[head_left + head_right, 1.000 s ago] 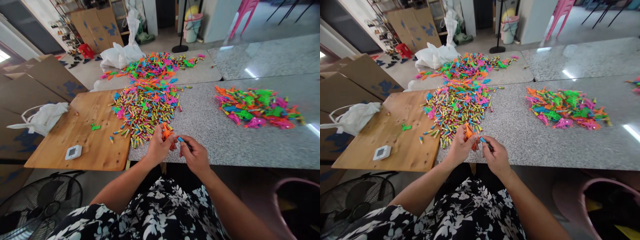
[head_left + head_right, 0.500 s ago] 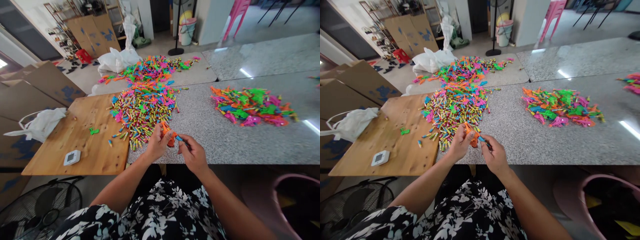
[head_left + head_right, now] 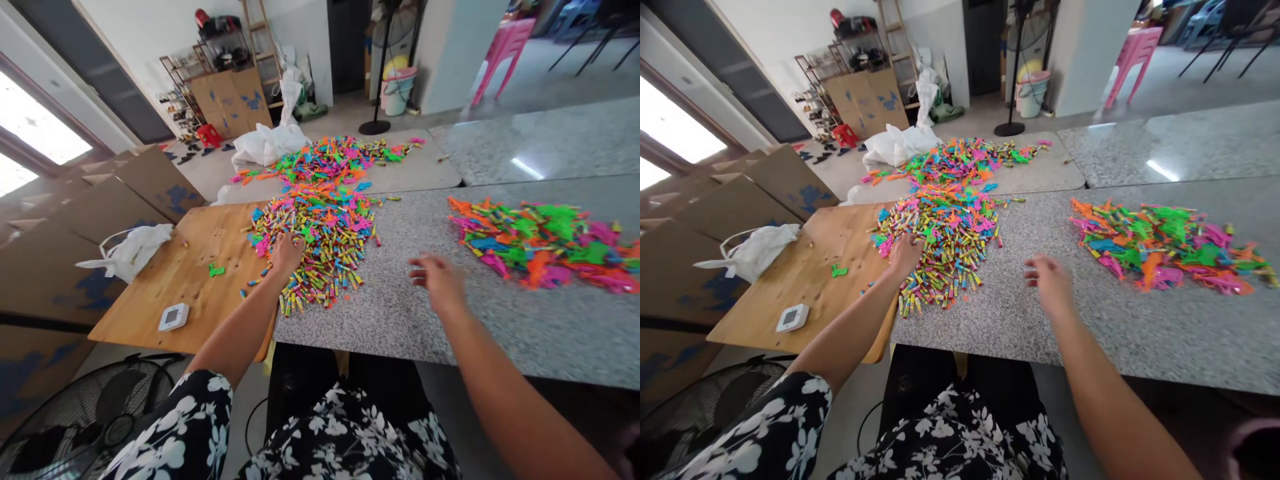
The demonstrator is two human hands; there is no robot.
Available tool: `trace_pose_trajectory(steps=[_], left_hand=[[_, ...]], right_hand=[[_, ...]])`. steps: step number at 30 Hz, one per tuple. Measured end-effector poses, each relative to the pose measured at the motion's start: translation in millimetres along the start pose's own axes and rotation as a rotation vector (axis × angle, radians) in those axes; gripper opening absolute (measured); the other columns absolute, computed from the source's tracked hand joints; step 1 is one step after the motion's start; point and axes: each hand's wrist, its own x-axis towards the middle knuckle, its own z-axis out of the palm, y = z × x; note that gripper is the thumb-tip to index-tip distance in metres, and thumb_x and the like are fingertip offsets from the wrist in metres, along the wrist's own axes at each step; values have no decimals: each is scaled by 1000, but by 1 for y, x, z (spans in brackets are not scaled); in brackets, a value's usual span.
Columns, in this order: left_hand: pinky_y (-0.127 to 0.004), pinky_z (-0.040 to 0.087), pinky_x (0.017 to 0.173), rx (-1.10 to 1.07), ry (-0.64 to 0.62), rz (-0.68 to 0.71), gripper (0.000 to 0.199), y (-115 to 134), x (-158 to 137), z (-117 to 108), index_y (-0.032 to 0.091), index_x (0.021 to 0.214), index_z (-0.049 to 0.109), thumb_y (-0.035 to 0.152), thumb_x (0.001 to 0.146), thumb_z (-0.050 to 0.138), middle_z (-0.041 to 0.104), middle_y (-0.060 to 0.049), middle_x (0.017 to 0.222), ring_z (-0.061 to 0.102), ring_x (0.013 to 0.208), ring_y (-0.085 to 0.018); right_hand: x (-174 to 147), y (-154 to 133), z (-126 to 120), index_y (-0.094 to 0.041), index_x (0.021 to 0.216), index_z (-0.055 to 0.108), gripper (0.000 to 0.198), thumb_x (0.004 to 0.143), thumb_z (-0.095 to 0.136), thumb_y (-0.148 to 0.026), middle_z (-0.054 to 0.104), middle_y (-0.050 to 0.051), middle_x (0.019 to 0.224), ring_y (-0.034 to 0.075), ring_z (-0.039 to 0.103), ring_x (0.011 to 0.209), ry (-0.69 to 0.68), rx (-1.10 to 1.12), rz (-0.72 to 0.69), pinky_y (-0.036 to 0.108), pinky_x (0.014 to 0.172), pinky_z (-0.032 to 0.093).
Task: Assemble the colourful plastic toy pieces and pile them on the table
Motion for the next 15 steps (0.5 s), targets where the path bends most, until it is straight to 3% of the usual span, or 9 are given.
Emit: trace_pose_trajectory(steps=[3,5,7,9,12,15], left_hand=[[-44,44,100,81,-17,-15,45,11,20,10,20,113,69,59,92,61,69,-18,125,61,123,-36],[-46,44,99,108,-35,-15,46,17,29,16,18,106,70,60,88,66,70,-20,121,61,121,-38],[-46,43,99,111,-46,8,39,21,35,18,17,101,69,52,85,72,69,-20,120,62,118,-38],[-45,43,98,88,-42,37,28,23,38,17,17,95,68,42,84,75,68,-19,120,63,116,-35],[-42,44,97,24,-10,80,16,24,36,11,20,88,63,32,84,72,68,-13,114,63,115,-30],[-35,48,89,-319,-55,80,19,23,18,4,20,80,52,27,84,69,67,-5,94,66,102,-23]], right_hand=[[-27,16,57,-18,98,73,17,89,66,-30,75,11,104,21,72,80,-331,-658,-159,30,70,56],[-41,26,87,-15,105,74,22,93,64,-31,71,17,116,27,73,96,-389,-1005,-257,35,83,54],[-48,33,105,-14,113,73,29,97,58,-33,69,19,121,29,72,100,-399,-1181,-294,37,86,52],[-46,38,112,-14,114,73,30,98,56,-32,70,19,119,29,72,100,-421,-1213,-299,36,86,51],[-38,42,109,-15,96,75,20,91,61,-28,75,14,103,28,71,98,-448,-1122,-259,34,84,50],[-37,38,98,-19,80,71,13,85,64,-29,72,6,80,23,68,80,-437,-834,-164,32,74,49]])
